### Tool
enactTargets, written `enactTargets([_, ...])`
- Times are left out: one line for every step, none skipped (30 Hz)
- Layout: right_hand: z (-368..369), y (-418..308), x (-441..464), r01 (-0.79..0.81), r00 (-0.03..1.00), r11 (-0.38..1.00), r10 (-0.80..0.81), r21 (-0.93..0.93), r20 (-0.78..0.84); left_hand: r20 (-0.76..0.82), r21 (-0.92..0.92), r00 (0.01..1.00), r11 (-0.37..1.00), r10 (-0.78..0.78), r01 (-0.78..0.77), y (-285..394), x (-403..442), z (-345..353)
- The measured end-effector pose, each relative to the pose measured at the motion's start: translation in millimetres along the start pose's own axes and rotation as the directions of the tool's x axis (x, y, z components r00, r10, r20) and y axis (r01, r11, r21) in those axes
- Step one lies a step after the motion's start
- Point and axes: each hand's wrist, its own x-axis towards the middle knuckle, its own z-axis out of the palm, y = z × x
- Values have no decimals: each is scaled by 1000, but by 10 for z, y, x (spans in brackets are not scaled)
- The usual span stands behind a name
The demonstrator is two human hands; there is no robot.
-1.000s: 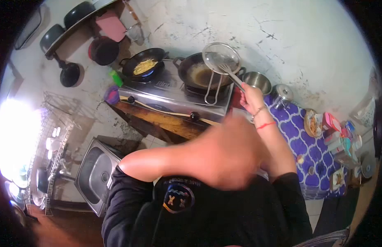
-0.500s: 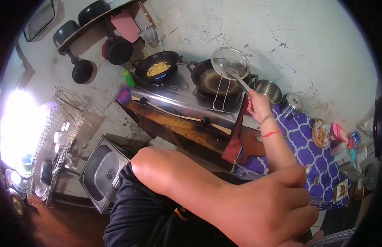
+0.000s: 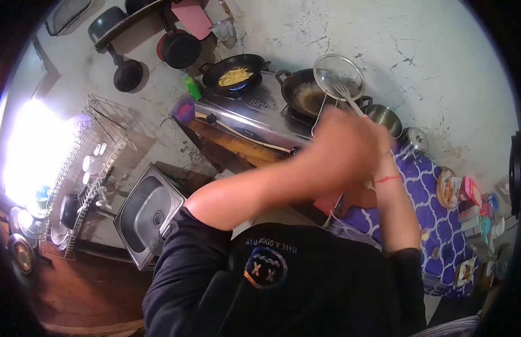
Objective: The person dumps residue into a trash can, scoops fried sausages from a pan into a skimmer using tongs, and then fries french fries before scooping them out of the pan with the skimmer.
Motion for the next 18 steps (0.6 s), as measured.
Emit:
enactTargets([-107, 33, -40, -6, 1000, 1000, 6, 4, -1, -143, -121, 954, 961, -263, 247, -251, -70, 306])
enactTargets([-101, 41, -67, -16, 1000, 1000, 16, 0, -5, -192, -16, 903, 922, -383, 388, -481, -231, 683])
enactTargets([-67, 21, -57, -17, 1000, 1000, 17, -4, -9, -191, -28, 903, 922, -384, 386, -602, -331, 884])
enactTargets([-69, 14, -53, -17, 1000, 1000, 17, -9, -16, -35, -140, 852, 846, -523, 514, -705, -409, 1051])
enactTargets([-39, 25, -81, -15, 1000, 1000, 15, -11, -25, 138, -225, 772, 740, -620, 634, -776, -450, 1173])
enactTargets([-15, 17, -82, -13, 999, 1000, 12, -9, -36, 318, -276, 671, 612, -670, 742, -829, -485, 1306])
enactTargets([0, 12, -86, -12, 999, 1000, 12, -7, -47, 496, -290, 548, 467, -673, 836, -832, -503, 1399])
enactTargets([9, 4, -87, -11, 998, 1000, 11, -5, -55, 502, -299, 557, 472, -662, 829, -819, -510, 1465])
enactTargets([31, 6, -104, -11, 998, 1000, 11, -3, -60, 570, -433, 506, 287, -647, 854, -807, -521, 1528])
enactTargets([45, 8, -121, -10, 998, 1000, 10, -1, -64, 639, -532, 462, 80, -615, 843, -791, -524, 1564])
enactTargets([54, 1, -124, -10, 998, 1000, 10, 0, -67, 706, -590, 426, -138, -565, 796, -777, -528, 1600])
enactTargets([71, -5, -131, -10, 998, 1000, 10, 0, -68, 767, -604, 402, -353, -500, 714, -769, -529, 1634])
enactTargets([74, -12, -134, -8, 998, 1000, 9, 1, -69, 768, -605, 407, -352, -494, 714, -769, -514, 1645])
enactTargets([75, -8, -154, -7, 998, 1000, 7, 3, -67, 767, -604, 397, -359, -504, 712, -777, -493, 1654])
enactTargets([90, -10, -167, -5, 998, 1000, 5, 5, -65, 766, -603, 386, -366, -514, 709, -792, -475, 1660])
enactTargets([87, -12, -179, -2, 998, 1000, 3, 6, -62, 764, -603, 375, -373, -525, 705, -816, -459, 1664])
enactTargets([81, -18, -186, 0, 998, 1000, 0, 6, -58, 761, -603, 364, -380, -537, 701, -843, -441, 1667])
enactTargets([93, -24, -194, 2, 999, 1000, -2, 7, -54, 759, -603, 352, -387, -548, 698, -872, -426, 1669])
